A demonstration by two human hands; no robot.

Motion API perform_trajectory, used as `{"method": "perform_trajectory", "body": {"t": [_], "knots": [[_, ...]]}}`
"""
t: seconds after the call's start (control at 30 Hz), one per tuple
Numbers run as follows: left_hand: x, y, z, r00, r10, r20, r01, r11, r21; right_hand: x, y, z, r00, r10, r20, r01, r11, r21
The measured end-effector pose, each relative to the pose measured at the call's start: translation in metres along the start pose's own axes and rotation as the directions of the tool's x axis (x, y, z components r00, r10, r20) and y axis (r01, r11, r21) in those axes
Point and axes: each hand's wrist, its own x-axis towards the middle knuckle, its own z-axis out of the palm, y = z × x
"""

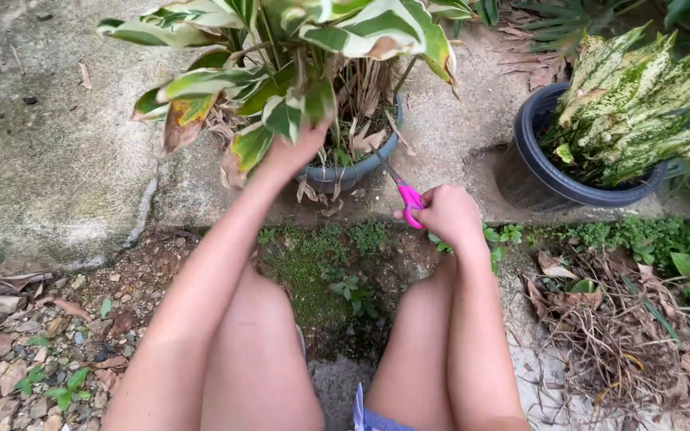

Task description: Trim dead leaves and stems from a potted plant using scissors.

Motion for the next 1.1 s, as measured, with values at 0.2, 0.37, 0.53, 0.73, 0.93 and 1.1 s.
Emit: {"method": "perform_trajectory", "body": {"t": [0.2,0.37,0.53,0.73,0.93,1.1], "knots": [[-0.053,0.102,0.06,0.438,-0.708,0.554,0.898,0.314,-0.308,-0.031,-0.046,0.007,0.956,-0.082,0.282,0.079,0.997,0.025],[-0.054,0.071,0.058,0.524,-0.728,0.442,0.851,0.475,-0.227,0.035,0.0,0.004,0.934,-0.242,0.264,0.084,0.865,0.495],[-0.032,0.092,0.03,0.488,-0.74,0.463,0.772,0.613,0.168,0.169,-0.026,0.053,0.991,0.041,0.131,-0.136,0.426,0.894],[-0.009,0.047,0.026,0.75,-0.616,0.24,0.652,0.75,-0.114,0.247,-0.064,0.076,0.924,-0.218,0.314,-0.112,0.631,0.768],[-0.006,0.016,0.025,0.959,-0.281,-0.035,0.258,0.918,-0.302,0.201,-0.036,0.016,0.831,0.056,0.554,-0.487,0.556,0.674],[-0.001,0.022,0.021,0.987,-0.085,-0.136,0.105,0.983,0.151,0.195,0.013,0.013,0.882,-0.126,0.455,-0.349,0.476,0.807]]}}
